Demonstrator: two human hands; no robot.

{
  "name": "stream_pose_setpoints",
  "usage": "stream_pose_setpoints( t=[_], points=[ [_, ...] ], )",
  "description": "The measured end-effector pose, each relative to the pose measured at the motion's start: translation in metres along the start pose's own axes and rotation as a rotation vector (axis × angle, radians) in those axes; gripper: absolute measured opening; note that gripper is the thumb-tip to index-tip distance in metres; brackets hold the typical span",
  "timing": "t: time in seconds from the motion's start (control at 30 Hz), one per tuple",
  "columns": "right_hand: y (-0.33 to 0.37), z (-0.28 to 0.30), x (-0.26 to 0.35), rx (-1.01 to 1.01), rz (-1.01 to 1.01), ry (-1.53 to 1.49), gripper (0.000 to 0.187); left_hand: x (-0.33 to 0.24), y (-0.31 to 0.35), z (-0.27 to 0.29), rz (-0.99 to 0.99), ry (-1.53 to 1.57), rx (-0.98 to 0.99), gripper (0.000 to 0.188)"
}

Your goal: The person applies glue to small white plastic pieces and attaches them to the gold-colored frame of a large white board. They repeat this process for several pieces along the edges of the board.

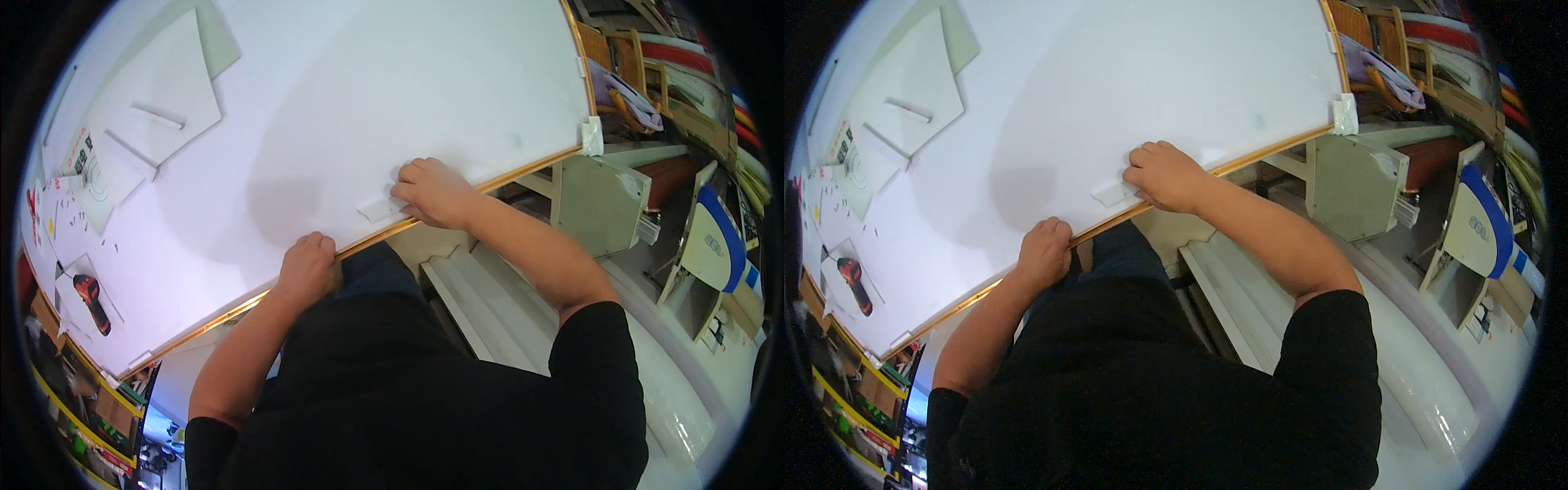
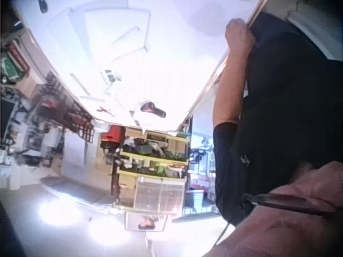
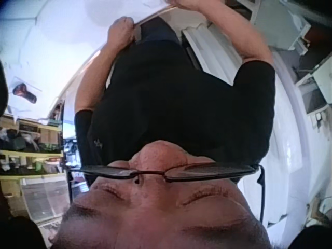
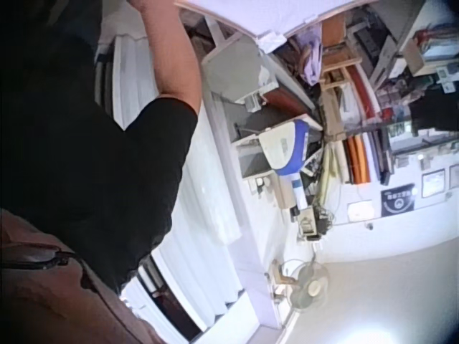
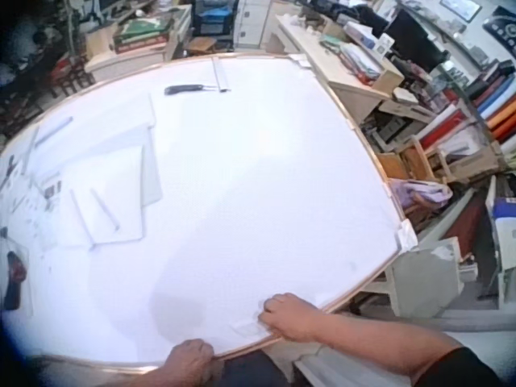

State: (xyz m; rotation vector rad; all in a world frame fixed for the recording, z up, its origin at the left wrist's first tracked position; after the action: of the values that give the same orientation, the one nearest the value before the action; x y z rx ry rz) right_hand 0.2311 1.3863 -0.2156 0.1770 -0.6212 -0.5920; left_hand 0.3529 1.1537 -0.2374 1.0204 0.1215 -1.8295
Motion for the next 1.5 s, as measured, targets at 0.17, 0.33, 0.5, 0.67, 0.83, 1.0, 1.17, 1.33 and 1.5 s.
stream_pose_setpoints(
  t=[0.17,0.33,0.5,0.67,0.83,1.0,1.17,1.33,1.5],
  points=[
    [-0.013,-0.014,0.018,-0.109,-0.019,-0.136,0.034,0.0,0.003,-0.003,0.038,-0.012,0.01,0.018],
    [-0.012,-0.025,0.034,-0.28,-0.1,-0.177,0.035,-0.001,0.004,-0.006,0.062,0.009,-0.03,0.019],
    [-0.006,-0.024,0.041,-0.38,-0.142,-0.226,0.033,0.002,0.016,-0.006,0.125,-0.003,-0.023,0.02],
    [-0.008,-0.024,0.044,-0.373,-0.131,-0.236,0.029,0.012,0.04,-0.001,0.155,-0.126,-0.066,0.02],
    [-0.024,-0.03,0.053,-0.298,-0.076,-0.246,0.017,0.021,0.039,0.003,0.083,-0.035,-0.056,0.022],
    [-0.034,-0.035,0.06,-0.208,-0.06,-0.236,0.025,0.022,0.035,0.009,0.053,-0.011,0.002,0.025],
    [-0.037,-0.034,0.066,-0.242,-0.021,-0.312,0.02,0.027,0.035,0.003,0.104,-0.016,0.047,0.021],
    [-0.041,-0.033,0.07,-0.211,0.028,-0.267,0.036,0.029,0.037,0.004,0.092,0.032,-0.007,0.021],
    [-0.048,-0.033,0.072,-0.14,0.01,-0.258,0.031,0.025,0.035,0.008,0.096,0.032,0.001,0.022]
  ],
)
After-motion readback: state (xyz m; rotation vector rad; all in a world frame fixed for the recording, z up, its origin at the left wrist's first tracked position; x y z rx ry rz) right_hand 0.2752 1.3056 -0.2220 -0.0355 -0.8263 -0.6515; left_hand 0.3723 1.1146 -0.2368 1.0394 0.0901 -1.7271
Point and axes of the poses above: each hand's wrist, its own y-axis away from the middle knuckle, its own z-axis out of the back of the hand, x = y × z, the point moved 5 cm from there along -y, towards the middle knuckle, and after that the axes turned 4 degrees about y, right-handed, at the moved point
